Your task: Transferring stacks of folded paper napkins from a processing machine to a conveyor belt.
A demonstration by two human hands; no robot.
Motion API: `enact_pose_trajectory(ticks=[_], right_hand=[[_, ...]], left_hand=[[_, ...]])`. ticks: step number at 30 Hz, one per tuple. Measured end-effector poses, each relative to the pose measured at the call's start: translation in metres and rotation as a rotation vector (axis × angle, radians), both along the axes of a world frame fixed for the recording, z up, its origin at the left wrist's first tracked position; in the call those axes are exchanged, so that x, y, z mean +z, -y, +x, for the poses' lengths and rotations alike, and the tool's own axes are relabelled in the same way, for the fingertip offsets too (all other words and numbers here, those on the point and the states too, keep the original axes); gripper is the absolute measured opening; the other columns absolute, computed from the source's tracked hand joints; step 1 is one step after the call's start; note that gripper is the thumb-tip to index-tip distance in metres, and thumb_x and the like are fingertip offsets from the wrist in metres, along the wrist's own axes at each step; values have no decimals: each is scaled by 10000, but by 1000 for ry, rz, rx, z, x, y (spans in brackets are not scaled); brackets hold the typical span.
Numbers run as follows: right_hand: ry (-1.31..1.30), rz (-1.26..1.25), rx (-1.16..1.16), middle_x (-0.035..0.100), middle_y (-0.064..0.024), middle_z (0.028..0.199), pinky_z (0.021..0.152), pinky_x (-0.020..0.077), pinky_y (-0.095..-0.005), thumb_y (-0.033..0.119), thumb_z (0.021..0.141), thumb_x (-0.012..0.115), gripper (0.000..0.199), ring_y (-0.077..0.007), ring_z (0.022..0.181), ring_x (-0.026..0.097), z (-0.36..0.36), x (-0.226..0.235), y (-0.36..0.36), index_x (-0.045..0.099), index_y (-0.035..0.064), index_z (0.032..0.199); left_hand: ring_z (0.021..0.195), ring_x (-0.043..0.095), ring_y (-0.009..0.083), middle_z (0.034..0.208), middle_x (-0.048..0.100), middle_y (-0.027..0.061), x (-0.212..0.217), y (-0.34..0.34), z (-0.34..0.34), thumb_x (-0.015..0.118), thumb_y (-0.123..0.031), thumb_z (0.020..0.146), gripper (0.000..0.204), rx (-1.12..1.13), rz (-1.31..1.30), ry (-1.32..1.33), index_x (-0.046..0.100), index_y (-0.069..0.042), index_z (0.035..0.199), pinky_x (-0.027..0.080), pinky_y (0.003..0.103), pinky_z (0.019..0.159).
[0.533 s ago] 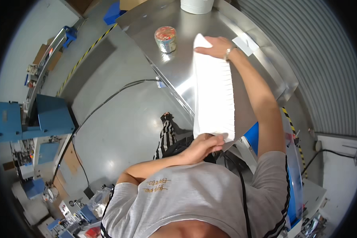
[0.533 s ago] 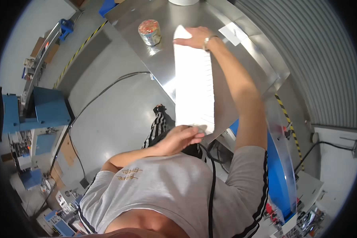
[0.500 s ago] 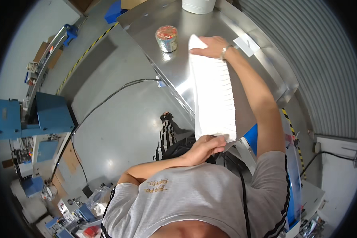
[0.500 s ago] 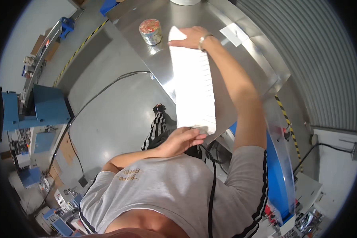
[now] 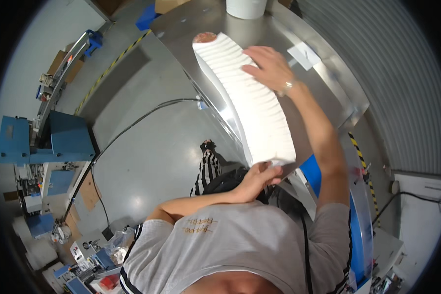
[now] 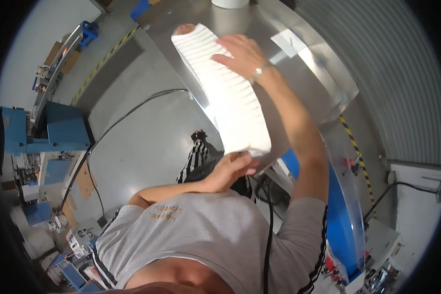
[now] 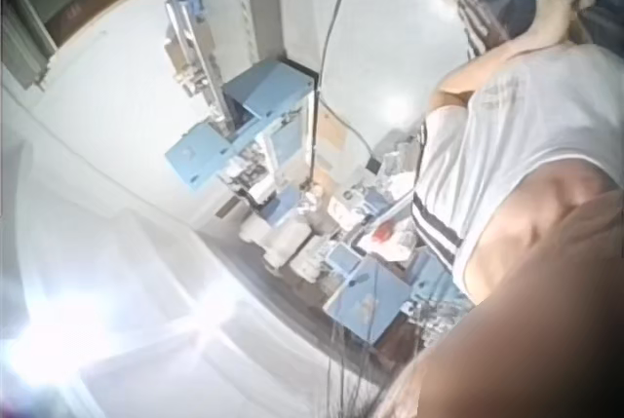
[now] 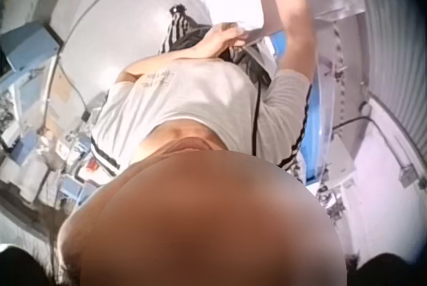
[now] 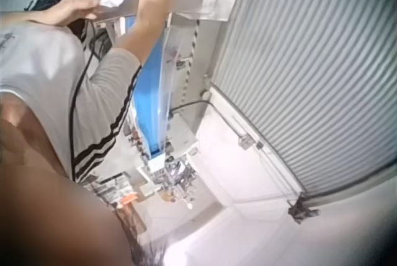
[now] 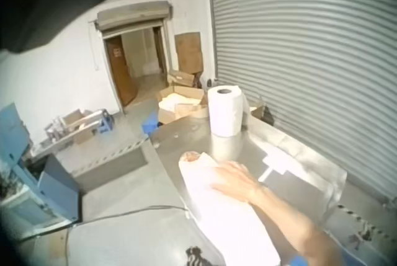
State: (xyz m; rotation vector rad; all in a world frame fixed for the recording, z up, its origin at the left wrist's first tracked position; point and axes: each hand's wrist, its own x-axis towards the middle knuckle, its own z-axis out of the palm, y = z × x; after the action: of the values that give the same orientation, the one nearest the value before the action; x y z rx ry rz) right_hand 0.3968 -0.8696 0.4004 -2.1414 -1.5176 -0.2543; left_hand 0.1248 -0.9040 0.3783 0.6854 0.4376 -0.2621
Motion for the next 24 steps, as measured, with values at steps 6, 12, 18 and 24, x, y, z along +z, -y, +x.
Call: enact_pose_trajectory(ticks=[6,12,18,24], right_hand=[[-397,-68,-348,655,-141,1013,773,494,-320,179,849,606,359,-255,895,639,-51,21,167,563,52,1182],[-897,-127,-451,474,-162,1324,841,482,-317,221,742,737,715,-243,1070,571,-145,-36,227,397,48,1346],[-864,239,-690,555,-148,1198,727,521,-304,147,782,695,514,-241,844,640,-176,-52,202,492,29,1240],[-907,377,-684,665,-92,998,779,505,-276,108,804,664,463,-158,893,653,-182,-61,195,511,52,1238]], left_hand=[[999,516,147,1071,499,60,7,-2,24,599,-272,885,466,12,-41,79,431,20,1206,469,290,814],[975,587,189,1131,566,83,6,-6,29,524,-266,924,429,-254,-36,-3,449,7,1246,472,299,814],[1053,535,292,1136,557,132,26,-8,28,677,-118,768,423,-124,1513,1216,560,-45,1168,419,386,879],[1226,363,420,1300,422,217,-2,-18,46,660,-65,733,514,-163,1926,984,509,7,1219,283,510,991]])
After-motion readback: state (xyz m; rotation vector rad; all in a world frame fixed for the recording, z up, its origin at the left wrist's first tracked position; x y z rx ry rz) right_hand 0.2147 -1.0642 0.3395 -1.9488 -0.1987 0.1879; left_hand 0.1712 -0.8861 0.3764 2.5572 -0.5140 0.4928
